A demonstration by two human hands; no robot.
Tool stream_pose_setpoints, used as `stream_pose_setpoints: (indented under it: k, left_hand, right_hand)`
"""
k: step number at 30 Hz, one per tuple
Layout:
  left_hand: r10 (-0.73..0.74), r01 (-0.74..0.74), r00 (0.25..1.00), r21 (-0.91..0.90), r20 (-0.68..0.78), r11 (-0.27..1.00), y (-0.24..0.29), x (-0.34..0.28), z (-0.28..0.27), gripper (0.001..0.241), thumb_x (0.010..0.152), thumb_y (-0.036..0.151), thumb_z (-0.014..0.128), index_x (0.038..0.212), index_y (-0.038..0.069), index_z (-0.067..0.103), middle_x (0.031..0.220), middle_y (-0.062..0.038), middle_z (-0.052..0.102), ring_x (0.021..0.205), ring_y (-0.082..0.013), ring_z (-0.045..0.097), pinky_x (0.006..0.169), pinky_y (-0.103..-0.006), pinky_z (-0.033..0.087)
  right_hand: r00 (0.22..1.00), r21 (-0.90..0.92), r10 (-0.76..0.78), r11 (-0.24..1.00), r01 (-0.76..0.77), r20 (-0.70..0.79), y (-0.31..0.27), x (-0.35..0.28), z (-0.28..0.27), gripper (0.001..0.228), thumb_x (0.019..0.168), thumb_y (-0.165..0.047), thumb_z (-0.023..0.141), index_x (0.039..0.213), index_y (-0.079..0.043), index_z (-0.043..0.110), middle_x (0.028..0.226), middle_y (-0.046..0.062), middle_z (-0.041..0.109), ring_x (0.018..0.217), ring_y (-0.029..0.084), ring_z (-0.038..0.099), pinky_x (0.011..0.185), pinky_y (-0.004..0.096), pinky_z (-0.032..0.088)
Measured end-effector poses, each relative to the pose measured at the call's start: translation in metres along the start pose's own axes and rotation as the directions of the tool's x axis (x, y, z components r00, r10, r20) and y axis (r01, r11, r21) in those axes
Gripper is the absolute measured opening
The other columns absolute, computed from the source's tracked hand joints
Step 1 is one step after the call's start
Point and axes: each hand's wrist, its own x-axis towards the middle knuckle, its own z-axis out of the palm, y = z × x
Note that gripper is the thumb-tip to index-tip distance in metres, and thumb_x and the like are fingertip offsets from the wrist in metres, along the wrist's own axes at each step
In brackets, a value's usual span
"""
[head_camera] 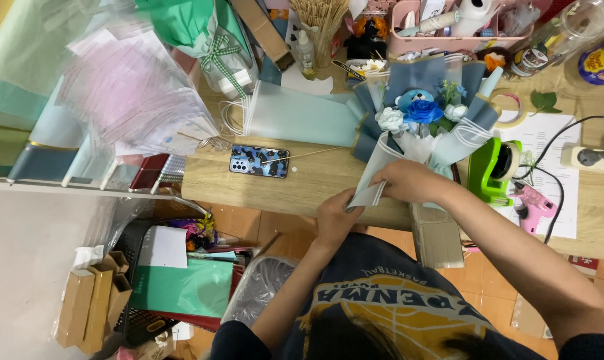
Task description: The person folds a sheet of light blue wrapping paper into a cone shape and wraps it around a bouquet containing blue and white flowers and a blue teddy bear. They adjust the paper layers and secure the wrapping around the bouquet base.
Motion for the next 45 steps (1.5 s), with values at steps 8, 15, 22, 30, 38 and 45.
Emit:
stream_pose_setpoints:
  k: [8,15,22,30,38,45]
  left_hand:
    - [0.122,-0.115,0.99,0.101,-0.07,0.988,-0.021,-0.002,0.008,0.034,0.086,0.009,0.082,0.119,0.011,0.075,0.103,-0.011,0.077,0.096,-0.0279,0.073,0.081,-0.039,0.061]
    - [0.139,-0.132,0.988,0.091,-0.064,0.987,-0.028,0.008,0.003,0.036,0.086,0.008,0.081,0.122,0.01,0.074,0.107,-0.01,0.077,0.1,-0.0252,0.073,0.087,-0.0379,0.059]
    - [0.203,-0.203,0.979,0.049,0.007,0.978,-0.027,0.009,0.002,0.045,0.08,0.007,0.086,0.123,0.015,0.074,0.109,-0.005,0.078,0.101,-0.0215,0.073,0.088,-0.0342,0.059]
    - [0.145,-0.146,0.983,0.002,0.115,0.989,-0.033,0.015,-0.001,0.052,0.076,0.0,0.086,0.125,0.01,0.072,0.114,-0.008,0.076,0.11,-0.0265,0.069,0.096,-0.0406,0.057]
    - [-0.401,0.421,0.907,-0.243,0.131,0.874,-0.019,0.034,-0.004,0.041,0.077,0.029,0.088,0.107,0.004,0.074,0.104,-0.012,0.076,0.101,-0.0249,0.07,0.081,-0.0403,0.055]
    - [-0.471,0.519,0.854,-0.411,0.222,0.749,0.018,0.041,0.006,0.071,0.079,0.03,0.091,0.133,-0.003,0.06,0.118,-0.016,0.064,0.116,-0.0251,0.057,0.1,-0.0489,0.045]
  right_hand:
    - [0.998,-0.037,0.026,0.999,-0.028,-0.048,-0.006,0.001,0.0,0.044,0.096,-0.006,0.051,0.136,-0.013,0.068,0.129,0.016,0.071,0.12,0.039,0.065,0.1,0.053,0.053]
    - [0.999,-0.185,0.009,0.983,-0.016,-0.039,-0.023,-0.009,0.003,0.043,0.097,-0.012,0.051,0.137,-0.017,0.066,0.129,0.014,0.072,0.118,0.038,0.067,0.097,0.054,0.054]
    - [0.995,-0.073,0.014,0.997,-0.007,0.102,-0.032,-0.025,-0.01,0.042,0.1,-0.018,0.049,0.14,-0.014,0.064,0.133,0.017,0.07,0.122,0.04,0.065,0.099,0.052,0.053]
    - [0.997,-0.176,-0.072,0.982,0.068,-0.016,-0.026,-0.024,-0.001,0.043,0.096,-0.015,0.06,0.139,-0.013,0.064,0.108,0.016,0.078,0.091,0.032,0.076,0.082,0.043,0.061]
    - [0.783,0.266,-0.056,0.923,0.277,-0.619,-0.018,-0.076,-0.022,0.027,0.091,-0.014,0.074,0.118,-0.013,0.074,0.111,0.009,0.078,0.086,0.018,0.07,0.091,0.034,0.058]
    - [0.738,0.572,0.183,0.757,0.317,-0.65,0.039,-0.023,0.065,0.04,0.077,-0.012,0.088,0.115,-0.005,0.078,0.105,0.017,0.078,0.1,0.03,0.071,0.092,0.043,0.052]
